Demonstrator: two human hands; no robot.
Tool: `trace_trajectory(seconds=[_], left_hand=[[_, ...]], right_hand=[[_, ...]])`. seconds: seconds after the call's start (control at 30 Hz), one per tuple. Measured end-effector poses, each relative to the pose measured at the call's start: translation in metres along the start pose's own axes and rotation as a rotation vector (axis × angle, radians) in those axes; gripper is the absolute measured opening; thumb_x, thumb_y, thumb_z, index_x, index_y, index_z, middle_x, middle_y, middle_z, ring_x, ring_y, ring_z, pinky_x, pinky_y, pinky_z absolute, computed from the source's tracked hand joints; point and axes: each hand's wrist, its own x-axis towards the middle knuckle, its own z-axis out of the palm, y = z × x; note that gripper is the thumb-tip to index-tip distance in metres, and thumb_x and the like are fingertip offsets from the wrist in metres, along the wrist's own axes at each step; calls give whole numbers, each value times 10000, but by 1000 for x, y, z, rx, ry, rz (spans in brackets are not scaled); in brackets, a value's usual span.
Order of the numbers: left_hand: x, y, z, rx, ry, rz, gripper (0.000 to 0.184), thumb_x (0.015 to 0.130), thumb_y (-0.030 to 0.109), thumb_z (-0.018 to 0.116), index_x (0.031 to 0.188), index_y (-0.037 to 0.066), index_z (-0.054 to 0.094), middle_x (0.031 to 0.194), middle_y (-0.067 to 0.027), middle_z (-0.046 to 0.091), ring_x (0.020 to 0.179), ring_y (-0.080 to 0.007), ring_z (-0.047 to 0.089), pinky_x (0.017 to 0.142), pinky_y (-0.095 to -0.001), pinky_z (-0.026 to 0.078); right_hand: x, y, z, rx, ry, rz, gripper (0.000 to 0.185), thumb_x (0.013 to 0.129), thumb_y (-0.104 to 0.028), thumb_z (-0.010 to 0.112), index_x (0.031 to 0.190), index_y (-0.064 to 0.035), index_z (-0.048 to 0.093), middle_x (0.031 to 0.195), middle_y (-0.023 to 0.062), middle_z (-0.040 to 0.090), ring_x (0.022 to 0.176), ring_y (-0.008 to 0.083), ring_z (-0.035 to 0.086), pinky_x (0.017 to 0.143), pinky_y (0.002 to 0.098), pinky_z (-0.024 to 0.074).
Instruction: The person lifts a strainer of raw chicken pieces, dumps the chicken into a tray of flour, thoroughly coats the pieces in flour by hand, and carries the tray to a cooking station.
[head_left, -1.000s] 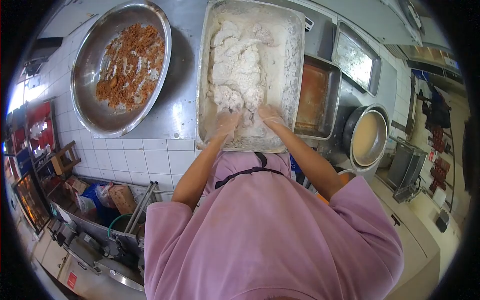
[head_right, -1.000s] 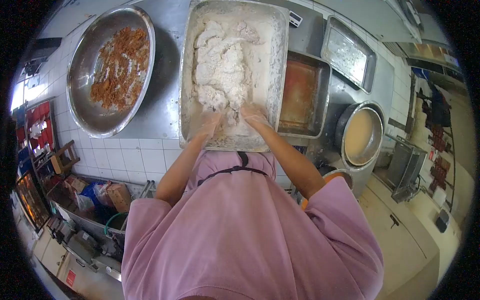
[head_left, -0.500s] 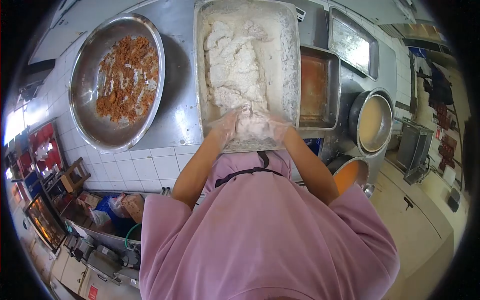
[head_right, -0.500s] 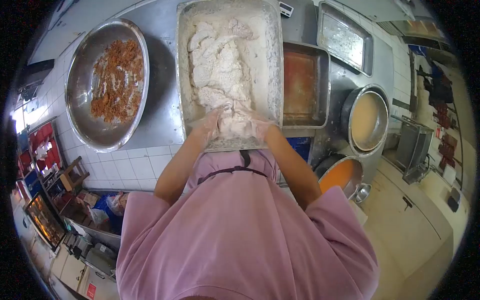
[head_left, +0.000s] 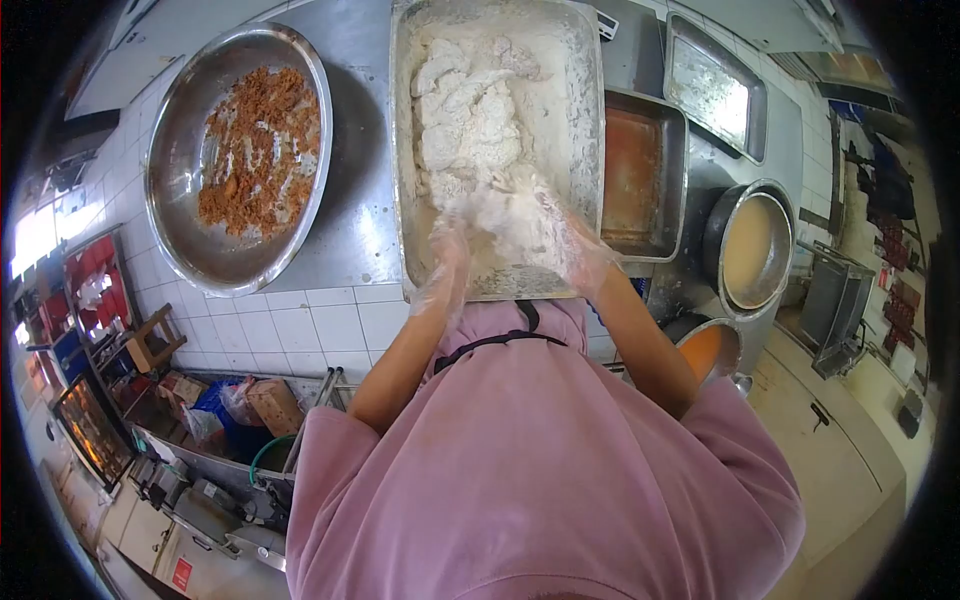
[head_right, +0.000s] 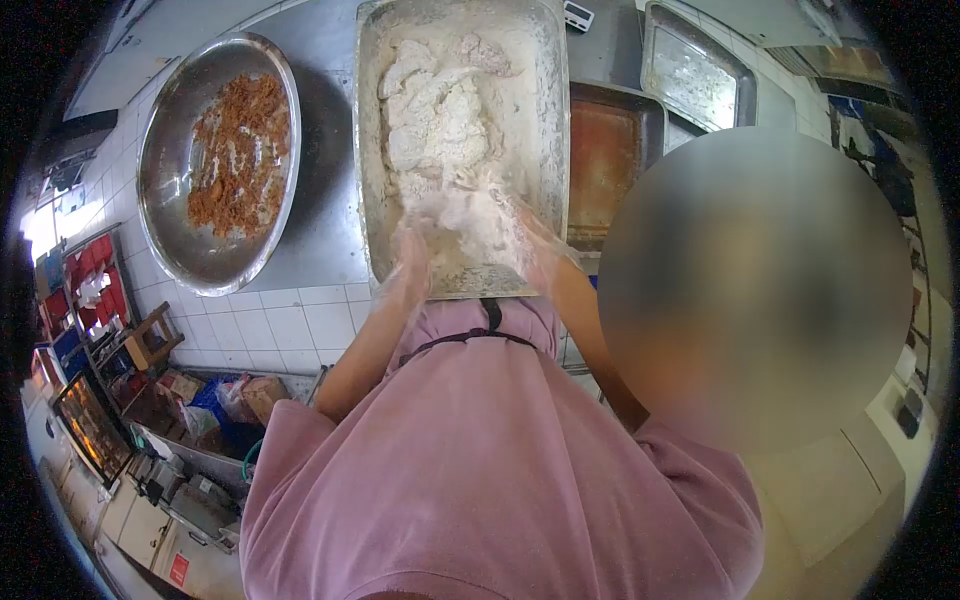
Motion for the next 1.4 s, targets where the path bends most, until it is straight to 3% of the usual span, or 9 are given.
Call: trace_trajectory(seconds=[0.17,0.33,0.47,0.6,0.67,0.9,1.0,1.07,1.4], left_hand=[[66,-70,-14,-235,-187,136,557,993,478,390,1347,60,487,1095,-122,616,979,-211,609,816,-364,522],[131,-65,-14,538,160,75,501,1002,362,432,1413,77,401,1009,-81,651,768,-246,637,632,-430,497],[106,-20,3,-221,112,-132,562,956,492,478,1374,118,440,1116,-93,633,848,-267,648,695,-454,521],[26,62,31,-314,-137,-101,572,963,504,421,1309,54,496,1297,-114,552,1142,-235,585,943,-484,489],[19,71,36,-224,-156,-146,558,964,500,423,1310,69,496,1254,-102,585,1079,-244,618,897,-465,519],[25,59,37,-475,-448,-115,525,956,511,448,1213,72,579,1096,-93,659,945,-236,663,815,-407,556],[33,17,15,367,119,165,494,966,474,442,1130,46,627,1029,-101,665,924,-226,647,816,-381,537],[43,-14,16,531,80,193,496,966,470,445,1122,37,629,1025,-108,662,925,-237,640,823,-382,527],[53,2,41,364,503,123,658,879,601,510,1120,1,629,1036,-198,643,960,-351,606,892,-411,468]], right_hand=[[37,-18,1,-806,525,-163,599,906,-483,511,1176,47,587,1198,225,603,1153,374,549,962,421,447],[115,1,-16,-1077,553,-290,594,924,-470,466,1191,50,572,1130,283,610,1128,429,554,927,482,463],[190,39,-49,-1207,372,-211,666,909,-522,466,1284,27,516,1220,289,560,1180,412,522,988,477,421],[172,31,-39,-457,89,0,699,900,-540,480,1373,-27,442,1330,252,499,1252,382,471,1063,451,366],[128,19,-18,77,-53,121,711,898,-540,489,1412,-56,404,1373,231,472,1276,367,452,1084,443,347],[115,30,-20,15,-353,-150,717,910,-533,475,1430,-49,373,1412,197,446,1300,320,434,1098,414,329],[99,22,-24,-151,-299,-129,717,917,-539,457,1421,-35,381,1412,195,447,1302,308,433,1098,409,325],[91,12,-24,-264,-258,-113,717,922,-543,445,1416,-26,386,1412,194,448,1304,301,432,1097,405,322],[135,-43,-19,-954,485,-135,751,943,-583,360,1394,16,410,1404,201,459,1291,278,439,1097,384,299]])
